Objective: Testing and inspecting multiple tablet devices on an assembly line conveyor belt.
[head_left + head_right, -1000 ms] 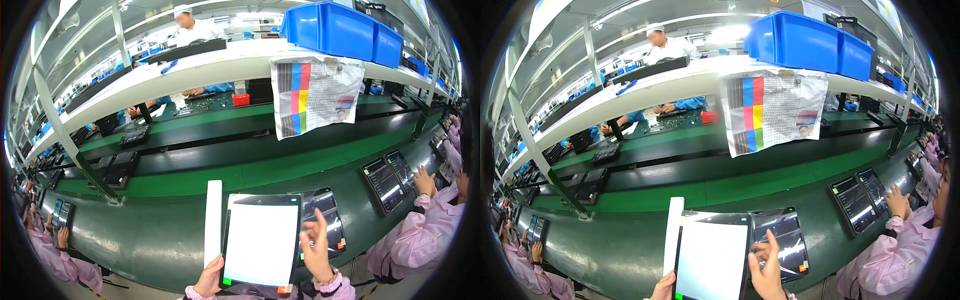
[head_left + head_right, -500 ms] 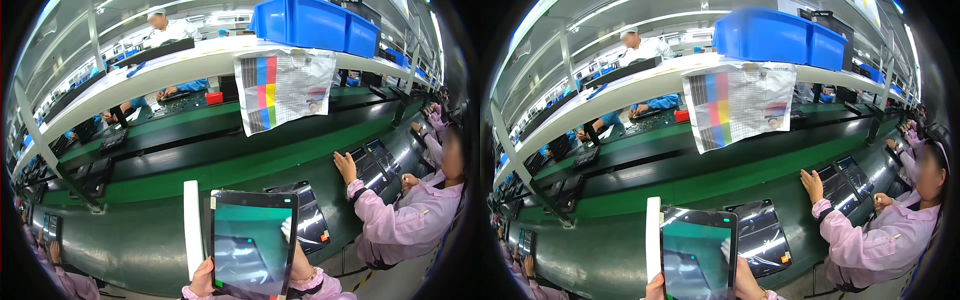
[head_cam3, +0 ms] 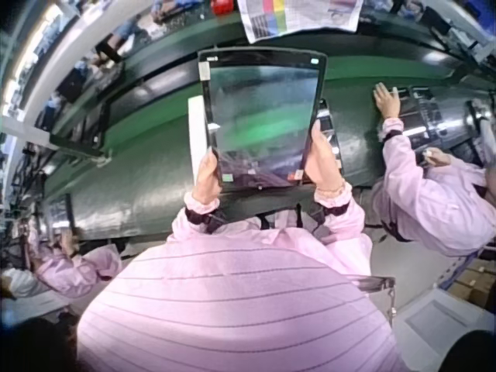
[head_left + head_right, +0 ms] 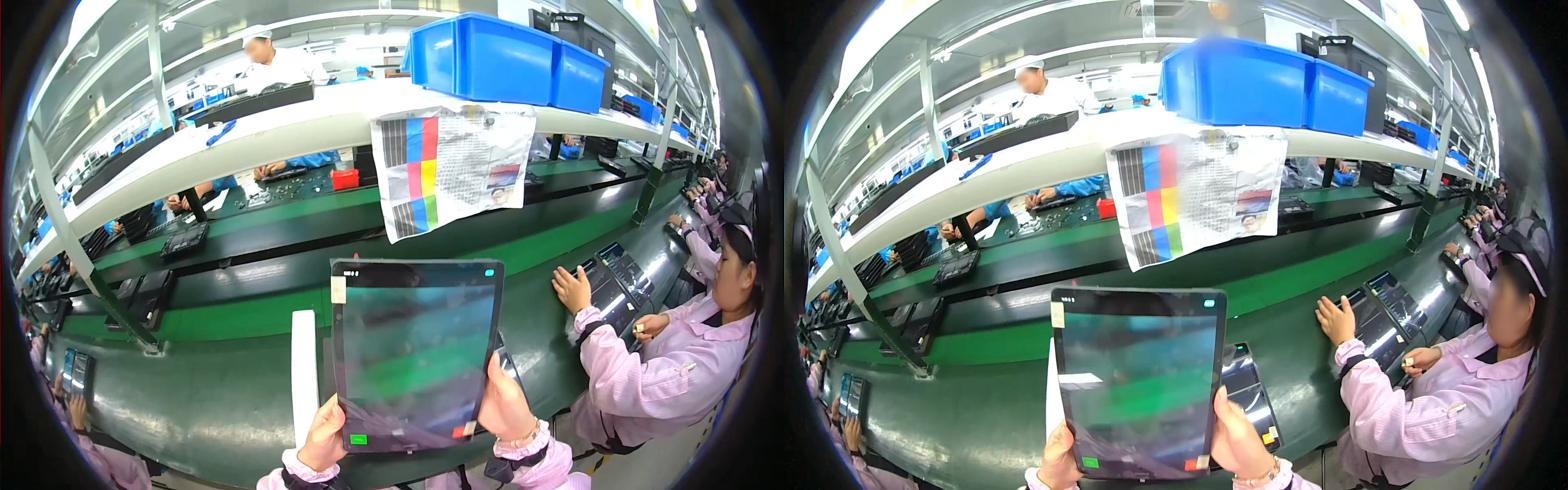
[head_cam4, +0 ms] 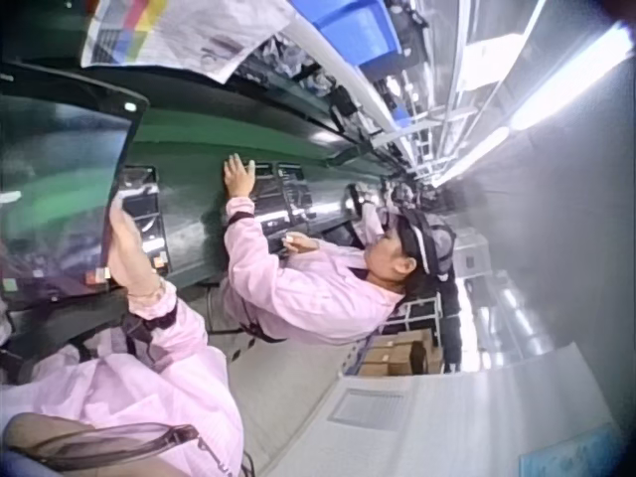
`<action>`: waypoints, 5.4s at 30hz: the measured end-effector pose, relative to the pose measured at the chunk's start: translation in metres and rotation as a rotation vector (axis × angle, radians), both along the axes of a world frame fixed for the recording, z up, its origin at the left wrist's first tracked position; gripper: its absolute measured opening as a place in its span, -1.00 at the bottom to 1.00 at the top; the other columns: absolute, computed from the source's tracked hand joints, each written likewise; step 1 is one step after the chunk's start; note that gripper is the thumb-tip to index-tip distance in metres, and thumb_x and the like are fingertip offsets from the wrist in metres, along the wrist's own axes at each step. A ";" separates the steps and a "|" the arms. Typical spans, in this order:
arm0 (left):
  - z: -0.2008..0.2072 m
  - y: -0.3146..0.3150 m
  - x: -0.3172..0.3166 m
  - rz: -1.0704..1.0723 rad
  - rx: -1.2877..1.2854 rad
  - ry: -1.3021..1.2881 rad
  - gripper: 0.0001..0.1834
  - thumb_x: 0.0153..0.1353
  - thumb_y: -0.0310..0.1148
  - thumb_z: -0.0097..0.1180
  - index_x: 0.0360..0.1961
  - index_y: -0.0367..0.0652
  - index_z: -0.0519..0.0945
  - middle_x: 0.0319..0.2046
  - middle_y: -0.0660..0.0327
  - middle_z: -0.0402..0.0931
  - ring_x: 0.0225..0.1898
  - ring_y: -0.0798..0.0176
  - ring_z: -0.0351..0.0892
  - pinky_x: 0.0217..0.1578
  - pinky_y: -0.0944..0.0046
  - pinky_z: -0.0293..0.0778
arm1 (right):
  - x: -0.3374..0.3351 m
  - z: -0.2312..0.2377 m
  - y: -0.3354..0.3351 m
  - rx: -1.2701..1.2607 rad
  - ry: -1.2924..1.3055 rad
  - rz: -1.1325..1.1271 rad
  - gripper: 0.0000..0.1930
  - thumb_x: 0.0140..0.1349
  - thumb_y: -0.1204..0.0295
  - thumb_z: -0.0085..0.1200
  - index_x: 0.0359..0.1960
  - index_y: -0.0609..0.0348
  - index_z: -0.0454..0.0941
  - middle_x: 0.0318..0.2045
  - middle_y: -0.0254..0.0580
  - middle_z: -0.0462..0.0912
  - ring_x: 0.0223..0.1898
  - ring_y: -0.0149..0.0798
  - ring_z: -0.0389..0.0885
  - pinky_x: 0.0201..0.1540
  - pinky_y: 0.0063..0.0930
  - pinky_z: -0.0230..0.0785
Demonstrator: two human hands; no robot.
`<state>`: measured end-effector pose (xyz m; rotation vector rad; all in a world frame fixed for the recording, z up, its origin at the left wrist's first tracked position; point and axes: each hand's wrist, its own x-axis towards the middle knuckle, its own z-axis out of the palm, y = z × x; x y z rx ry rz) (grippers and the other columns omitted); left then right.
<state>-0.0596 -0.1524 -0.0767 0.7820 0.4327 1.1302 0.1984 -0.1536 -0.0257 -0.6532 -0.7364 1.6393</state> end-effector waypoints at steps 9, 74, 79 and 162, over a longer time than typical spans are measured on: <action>0.067 0.070 0.035 -0.084 0.314 0.196 -0.37 0.39 -0.11 -0.25 0.35 -0.19 -0.04 0.26 0.22 0.13 0.26 0.29 0.13 0.24 0.25 0.07 | 0.021 0.052 0.066 0.383 -0.012 -0.325 -0.63 0.39 0.19 -0.21 -0.11 0.28 0.46 -0.17 -0.24 0.57 -0.13 -0.36 0.50 -0.04 -0.47 0.30; 0.049 0.073 0.046 0.498 0.408 0.787 -0.67 0.39 -0.22 -0.20 0.00 -0.25 0.34 -0.37 0.30 0.44 -0.31 0.50 0.31 -0.24 0.44 0.29 | -0.001 -0.016 0.053 0.227 -0.222 -0.382 -0.63 0.39 0.23 -0.19 -0.20 0.32 0.53 -0.20 -0.25 0.59 -0.16 -0.45 0.50 -0.05 -0.53 0.31; 0.073 0.054 0.035 0.657 0.690 0.867 -0.58 0.26 -0.31 0.00 0.05 -0.31 0.28 -0.15 0.04 0.43 -0.16 0.17 0.46 -0.19 0.24 0.38 | 0.000 -0.003 0.039 0.176 -0.206 -0.433 -0.63 0.39 0.23 -0.19 -0.26 0.32 0.53 -0.23 -0.25 0.59 -0.19 -0.45 0.50 -0.07 -0.54 0.31; 0.023 0.020 0.026 0.330 0.647 1.097 -0.70 0.14 -0.35 0.19 -0.38 -0.41 0.39 -0.71 0.10 0.37 -0.69 0.14 0.39 -0.65 0.26 0.27 | 0.004 0.043 0.025 0.334 -0.167 -0.547 -0.62 0.40 0.23 -0.21 -0.18 0.34 0.52 -0.19 -0.23 0.59 -0.16 -0.43 0.48 -0.03 -0.54 0.25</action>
